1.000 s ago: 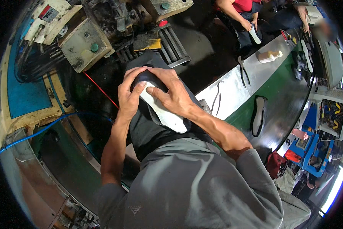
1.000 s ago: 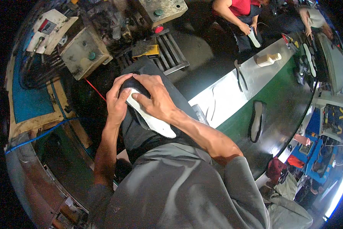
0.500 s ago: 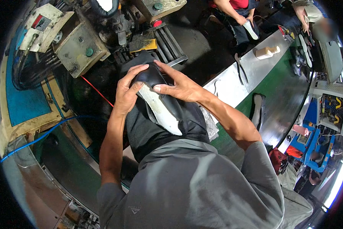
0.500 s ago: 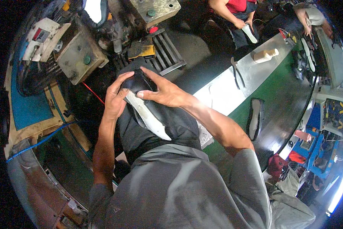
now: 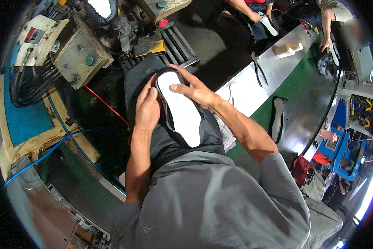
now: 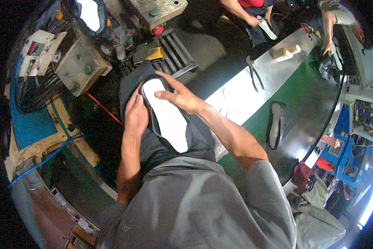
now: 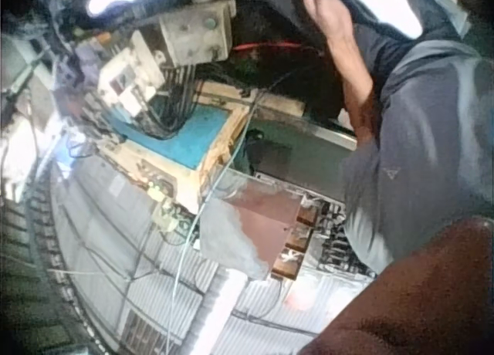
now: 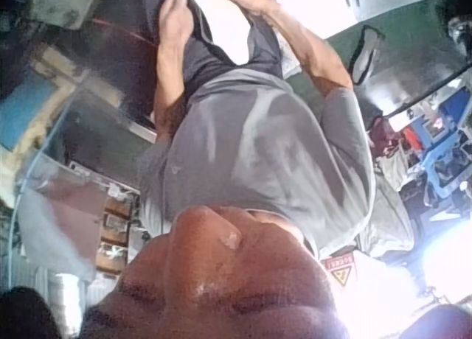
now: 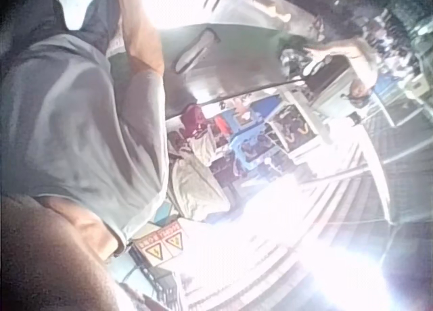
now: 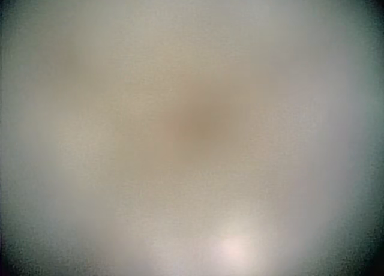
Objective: Assembling shoe soles and uppers using industrial pressing machinery in a factory.
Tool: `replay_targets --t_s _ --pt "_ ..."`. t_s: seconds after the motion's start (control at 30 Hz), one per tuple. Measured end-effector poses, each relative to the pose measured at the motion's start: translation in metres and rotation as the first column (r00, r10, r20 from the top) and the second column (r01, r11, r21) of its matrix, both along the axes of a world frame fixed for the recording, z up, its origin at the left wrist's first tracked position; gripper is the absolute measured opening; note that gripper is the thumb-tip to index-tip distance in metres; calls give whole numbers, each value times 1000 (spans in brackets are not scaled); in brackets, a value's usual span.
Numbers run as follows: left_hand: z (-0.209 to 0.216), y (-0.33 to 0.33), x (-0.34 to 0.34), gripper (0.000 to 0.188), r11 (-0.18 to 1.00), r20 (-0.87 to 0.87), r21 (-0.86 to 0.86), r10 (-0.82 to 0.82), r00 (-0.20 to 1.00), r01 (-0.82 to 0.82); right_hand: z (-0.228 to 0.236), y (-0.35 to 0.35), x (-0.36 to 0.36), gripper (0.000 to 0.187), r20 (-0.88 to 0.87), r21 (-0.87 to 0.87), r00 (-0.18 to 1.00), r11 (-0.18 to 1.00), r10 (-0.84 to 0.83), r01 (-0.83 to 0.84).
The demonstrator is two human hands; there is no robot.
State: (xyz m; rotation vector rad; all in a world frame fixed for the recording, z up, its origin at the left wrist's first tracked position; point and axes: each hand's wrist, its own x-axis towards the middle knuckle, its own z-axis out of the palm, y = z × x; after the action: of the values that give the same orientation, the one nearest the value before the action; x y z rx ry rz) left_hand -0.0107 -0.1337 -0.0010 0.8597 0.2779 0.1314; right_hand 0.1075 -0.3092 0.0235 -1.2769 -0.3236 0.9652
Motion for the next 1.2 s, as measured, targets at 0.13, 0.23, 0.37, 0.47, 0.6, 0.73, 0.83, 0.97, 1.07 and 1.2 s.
replay_targets --t_s 0.13,0.23,0.37,0.47,0.6,0.73,0.83,0.97,1.07,1.2 --pt "-3 -27 0 53 949 -175 312 92 980 -33 -4 2 -3 84 73 -131 997 991 -7 17" --pt "-2 -27 3 57 911 -219 411 59 974 37 -9 3 -6 85 88 -187 996 982 -24 41" --pt "-1 -29 -9 67 830 -275 542 31 961 128 -5 0 -18 88 249 -257 968 964 -6 72" --pt "5 -34 -39 77 836 -273 519 -37 961 179 3 -29 -48 87 255 -304 967 949 1 80" --pt "13 -35 -78 86 800 -320 523 -134 938 294 20 -74 -80 84 91 -421 995 907 38 4" --pt "34 -30 -81 88 953 -420 88 -228 878 289 42 -76 -107 85 705 -410 692 886 157 217" --pt "42 -33 -74 93 969 -403 -138 -242 882 203 54 -71 -117 90 750 -448 614 872 246 198" --pt "52 -49 -71 99 980 -469 -135 -194 862 147 37 -66 -90 80 663 -429 749 812 -15 396" --pt "48 -47 -79 100 984 -451 -115 -172 876 135 28 -79 -70 63 240 -487 970 861 -30 147" --pt "44 -47 -84 100 984 -408 -116 -171 897 135 33 -89 -60 59 175 -423 981 906 83 -1"
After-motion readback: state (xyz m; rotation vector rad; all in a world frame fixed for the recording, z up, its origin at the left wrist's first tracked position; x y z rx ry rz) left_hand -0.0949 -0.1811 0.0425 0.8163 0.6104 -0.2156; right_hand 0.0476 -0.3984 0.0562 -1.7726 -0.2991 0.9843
